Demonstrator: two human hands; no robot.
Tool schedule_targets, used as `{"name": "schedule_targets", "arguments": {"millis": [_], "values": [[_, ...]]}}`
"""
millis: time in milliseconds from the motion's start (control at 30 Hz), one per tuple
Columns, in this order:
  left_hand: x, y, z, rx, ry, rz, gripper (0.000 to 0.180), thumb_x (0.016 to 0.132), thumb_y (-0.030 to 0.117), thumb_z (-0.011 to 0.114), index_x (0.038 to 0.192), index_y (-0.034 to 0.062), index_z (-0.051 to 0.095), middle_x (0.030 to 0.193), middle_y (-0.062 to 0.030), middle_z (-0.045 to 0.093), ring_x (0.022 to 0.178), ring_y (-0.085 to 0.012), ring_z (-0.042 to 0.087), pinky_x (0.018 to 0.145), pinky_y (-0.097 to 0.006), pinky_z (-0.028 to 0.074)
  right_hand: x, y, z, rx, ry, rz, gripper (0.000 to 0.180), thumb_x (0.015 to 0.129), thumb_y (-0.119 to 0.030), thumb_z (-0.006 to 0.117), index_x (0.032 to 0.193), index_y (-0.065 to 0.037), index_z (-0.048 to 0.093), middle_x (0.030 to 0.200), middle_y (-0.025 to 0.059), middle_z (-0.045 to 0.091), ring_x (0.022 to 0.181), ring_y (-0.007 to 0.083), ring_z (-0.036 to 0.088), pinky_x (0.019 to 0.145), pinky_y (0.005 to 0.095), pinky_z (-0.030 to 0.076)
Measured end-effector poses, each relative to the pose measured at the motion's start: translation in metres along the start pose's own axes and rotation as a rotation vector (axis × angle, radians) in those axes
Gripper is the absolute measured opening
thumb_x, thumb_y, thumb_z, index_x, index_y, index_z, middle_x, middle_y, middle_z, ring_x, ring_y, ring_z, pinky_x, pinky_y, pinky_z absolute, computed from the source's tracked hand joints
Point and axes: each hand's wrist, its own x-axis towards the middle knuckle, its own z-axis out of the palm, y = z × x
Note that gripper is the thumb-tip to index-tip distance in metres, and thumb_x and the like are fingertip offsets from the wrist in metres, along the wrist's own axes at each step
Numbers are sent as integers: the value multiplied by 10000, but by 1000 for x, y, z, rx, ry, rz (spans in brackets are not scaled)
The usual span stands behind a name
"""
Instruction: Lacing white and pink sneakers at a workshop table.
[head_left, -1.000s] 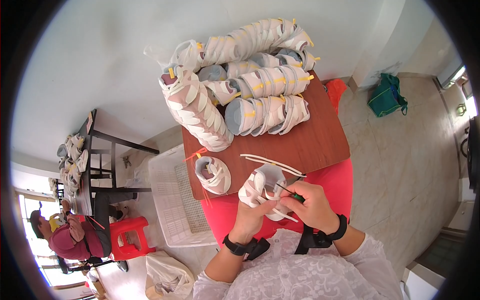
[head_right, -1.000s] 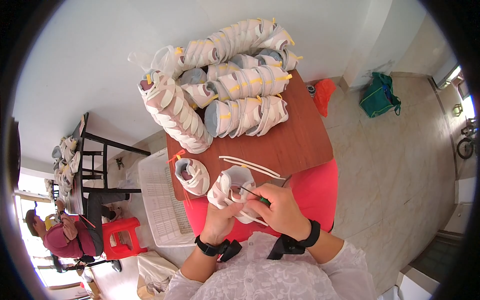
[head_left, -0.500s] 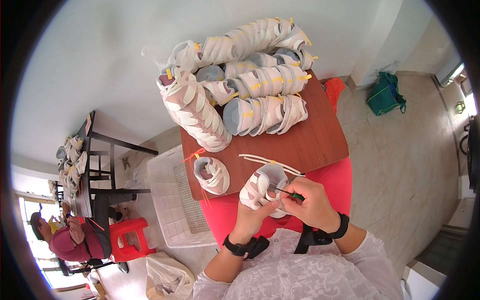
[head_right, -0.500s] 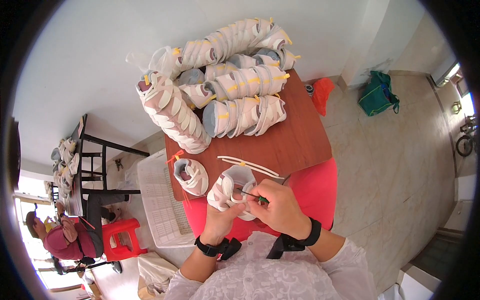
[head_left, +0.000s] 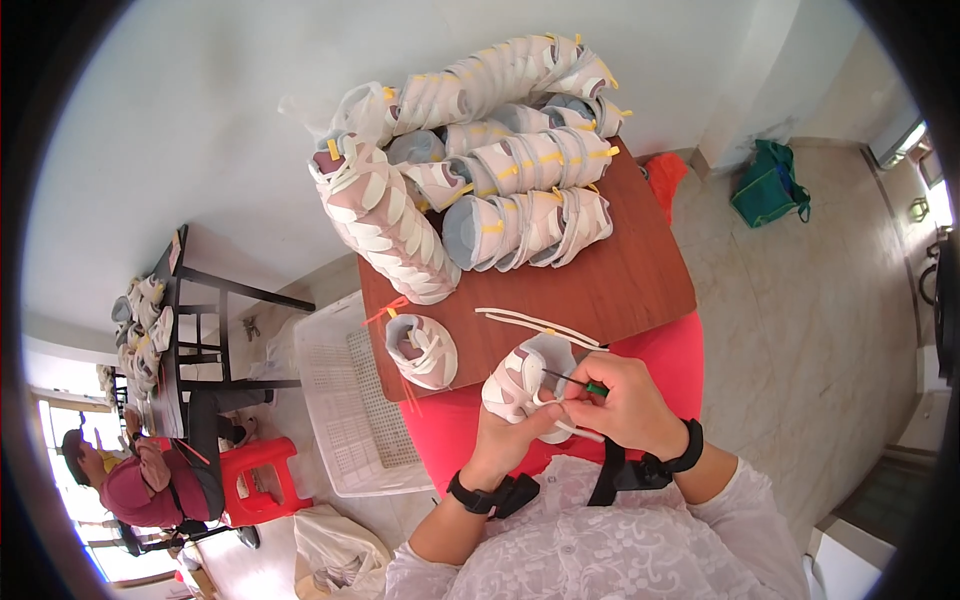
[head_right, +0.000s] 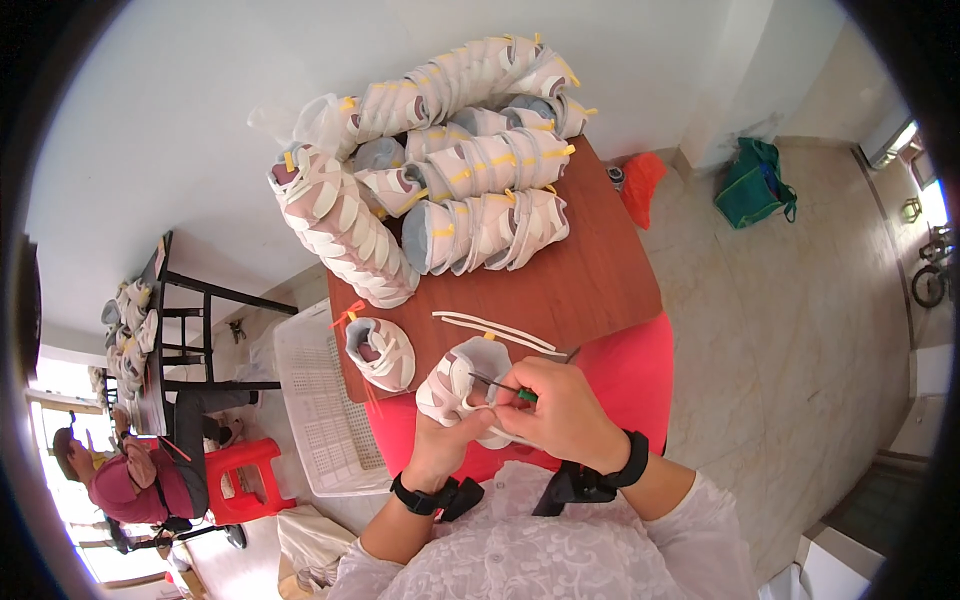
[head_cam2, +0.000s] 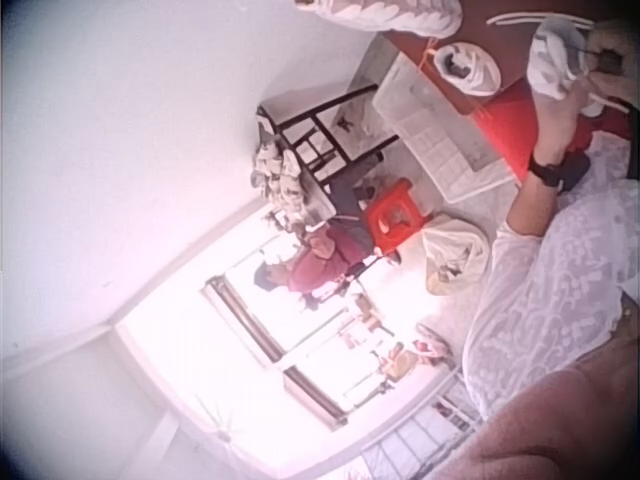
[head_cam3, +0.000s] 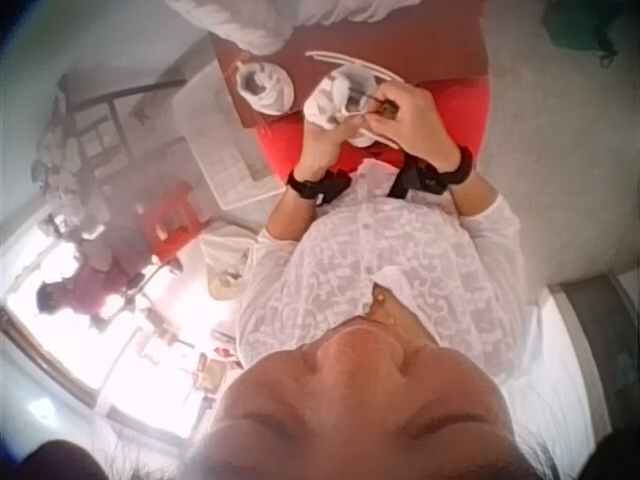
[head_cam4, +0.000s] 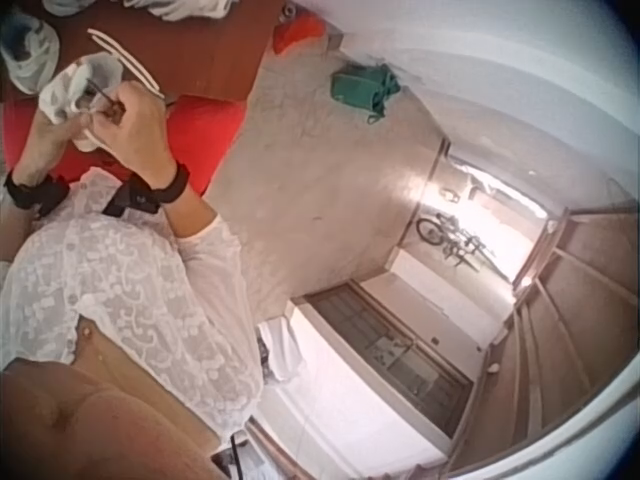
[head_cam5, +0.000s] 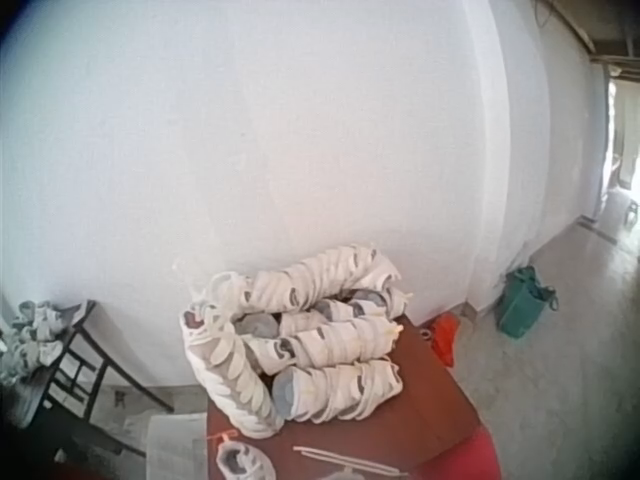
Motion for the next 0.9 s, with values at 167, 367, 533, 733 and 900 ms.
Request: {"name": "schedule_targets", "arguments": {"millis": [167, 367, 533, 733, 900], "values": [[-2, 5, 0, -108, 17, -30, 347, 816, -26, 673, 1113, 63, 515, 933, -6, 607, 873, -114, 615, 749, -264, 518, 1, 3, 5, 79, -3, -24, 142, 774, -78, 701, 844, 2, 608, 764, 90, 601, 638, 182, 608, 560, 295, 479], [0, 5, 2, -246, 200, 81, 351, 828, -48, 644, 1134, 59, 510, 973, -19, 602, 924, -127, 603, 786, -284, 510, -14, 1, 23, -138, 210, -133, 73, 851, -57, 616, 912, -21, 601, 746, 97, 556, 578, 241, 567, 506, 337, 438], [0, 1, -3, -224, 247, 143, 334, 829, -48, 642, 1122, 54, 520, 978, -29, 607, 883, -129, 603, 771, -290, 513, -18, -6, 29, -144, 150, -117, 63, 849, -41, 603, 900, -30, 569, 761, 107, 558, 590, 277, 574, 505, 352, 450], [-4, 2, -3, -128, 241, 205, 357, 821, -53, 643, 1131, 73, 517, 993, -16, 583, 888, -116, 571, 786, -280, 478, -16, -4, 32, -143, 119, -126, 60, 844, -33, 599, 884, -32, 553, 768, 110, 561, 606, 302, 580, 513, 372, 463], [-4, 2, -2, -80, 275, 220, 385, 818, -54, 653, 1153, 71, 511, 991, -16, 581, 886, -109, 567, 778, -274, 477, -15, -6, 31, -133, 109, -135, 62, 845, -26, 592, 886, -28, 547, 768, 114, 554, 612, 314, 581, 517, 378, 467]]}}
